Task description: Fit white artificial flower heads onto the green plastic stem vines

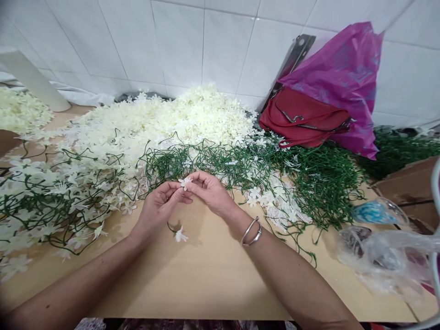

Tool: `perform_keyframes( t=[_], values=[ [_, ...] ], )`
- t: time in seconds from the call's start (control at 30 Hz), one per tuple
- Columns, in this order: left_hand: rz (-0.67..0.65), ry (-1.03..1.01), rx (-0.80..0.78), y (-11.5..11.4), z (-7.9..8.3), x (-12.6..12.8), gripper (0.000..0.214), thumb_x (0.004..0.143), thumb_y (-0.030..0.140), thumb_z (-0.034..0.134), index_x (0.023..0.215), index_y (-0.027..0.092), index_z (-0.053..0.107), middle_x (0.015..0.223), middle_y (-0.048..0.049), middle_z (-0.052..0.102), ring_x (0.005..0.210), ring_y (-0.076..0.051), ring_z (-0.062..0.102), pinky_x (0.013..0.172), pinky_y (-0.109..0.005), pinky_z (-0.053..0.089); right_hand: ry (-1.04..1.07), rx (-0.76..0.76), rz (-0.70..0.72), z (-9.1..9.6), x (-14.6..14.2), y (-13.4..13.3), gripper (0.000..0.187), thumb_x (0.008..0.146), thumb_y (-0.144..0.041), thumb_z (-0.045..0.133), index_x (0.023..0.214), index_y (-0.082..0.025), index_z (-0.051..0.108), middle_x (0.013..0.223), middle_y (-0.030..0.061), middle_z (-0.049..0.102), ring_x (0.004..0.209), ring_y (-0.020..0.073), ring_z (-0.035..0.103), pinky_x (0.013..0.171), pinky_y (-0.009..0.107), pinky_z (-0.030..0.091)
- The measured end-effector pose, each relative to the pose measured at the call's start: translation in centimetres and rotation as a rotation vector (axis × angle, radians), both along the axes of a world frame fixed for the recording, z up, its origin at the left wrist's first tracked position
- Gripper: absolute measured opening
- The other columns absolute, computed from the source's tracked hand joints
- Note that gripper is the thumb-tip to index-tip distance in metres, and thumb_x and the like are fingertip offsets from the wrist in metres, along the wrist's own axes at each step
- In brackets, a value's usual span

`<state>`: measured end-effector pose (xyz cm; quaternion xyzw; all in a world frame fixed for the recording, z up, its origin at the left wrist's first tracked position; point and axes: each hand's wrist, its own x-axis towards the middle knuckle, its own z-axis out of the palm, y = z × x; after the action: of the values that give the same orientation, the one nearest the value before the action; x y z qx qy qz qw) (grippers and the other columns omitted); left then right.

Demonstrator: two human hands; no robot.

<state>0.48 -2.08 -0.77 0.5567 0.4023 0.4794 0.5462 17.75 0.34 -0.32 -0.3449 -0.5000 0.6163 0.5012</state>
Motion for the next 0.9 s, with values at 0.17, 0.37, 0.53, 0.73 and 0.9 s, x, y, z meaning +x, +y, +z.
perform_keyframes(
  t=[0.17, 0.37, 0.53, 0.73, 0.9],
  values=[
    [-0.004, 0.020, -0.006, -0.09, 0.17, -0.03, 0.028, 0.098, 0.045, 0.067, 0.100, 0.018, 0.065, 0.091, -0.0057, 0.080, 0.082, -0.020, 0.080, 0.079, -0.030, 0.060, 0.069, -0.040, -0.005, 0.40, 0.37, -0.02, 0.031, 0.081, -0.046, 0.088, 0.101, -0.024, 0.078, 0.086, -0.0018, 0.067, 0.077, 0.0120, 0.057, 0.075, 0.024, 0.049],
    [-0.012, 0.090, 0.036, -0.17, 0.39, 0.00, 0.026, 0.099, 0.045, 0.066, 0.099, 0.019, 0.068, 0.090, -0.0050, 0.081, 0.078, -0.019, 0.079, 0.074, -0.029, 0.060, 0.042, -0.046, 0.009, 0.56, 0.38, -0.01, 0.028, 0.077, -0.043, 0.092, 0.091, -0.023, 0.078, 0.089, 0.0002, 0.070, 0.082, 0.0137, 0.060, 0.077, 0.027, 0.050],
    [-0.028, 0.123, 0.047, -0.07, 0.29, -0.16, 0.024, 0.102, 0.043, 0.062, 0.099, 0.020, 0.065, 0.091, -0.0042, 0.080, 0.079, -0.018, 0.080, 0.075, -0.028, 0.060, 0.028, -0.038, 0.003, 0.33, 0.48, 0.24, 0.028, 0.075, -0.042, 0.093, 0.080, -0.022, 0.075, 0.096, 0.0015, 0.072, 0.087, 0.0143, 0.063, 0.084, 0.029, 0.051],
    [-0.023, 0.129, 0.060, -0.25, 0.50, -0.08, 0.022, 0.102, 0.042, 0.060, 0.099, 0.020, 0.064, 0.090, -0.0039, 0.081, 0.077, -0.018, 0.080, 0.075, -0.029, 0.060, -0.031, 0.022, -0.008, 0.06, 0.61, 0.40, 0.028, 0.075, -0.043, 0.092, 0.077, -0.022, 0.074, 0.095, 0.0021, 0.071, 0.088, 0.0159, 0.063, 0.087, 0.033, 0.051],
    [-0.002, 0.164, 0.090, -0.33, 0.83, -0.01, 0.021, 0.102, 0.040, 0.059, 0.095, 0.021, 0.064, 0.087, -0.0034, 0.081, 0.076, -0.019, 0.079, 0.074, -0.029, 0.060, -0.083, 0.058, -0.030, -0.11, 0.42, 0.27, 0.029, 0.078, -0.046, 0.090, 0.079, -0.023, 0.073, 0.094, 0.0025, 0.071, 0.089, 0.0174, 0.063, 0.087, 0.034, 0.051]
  ],
)
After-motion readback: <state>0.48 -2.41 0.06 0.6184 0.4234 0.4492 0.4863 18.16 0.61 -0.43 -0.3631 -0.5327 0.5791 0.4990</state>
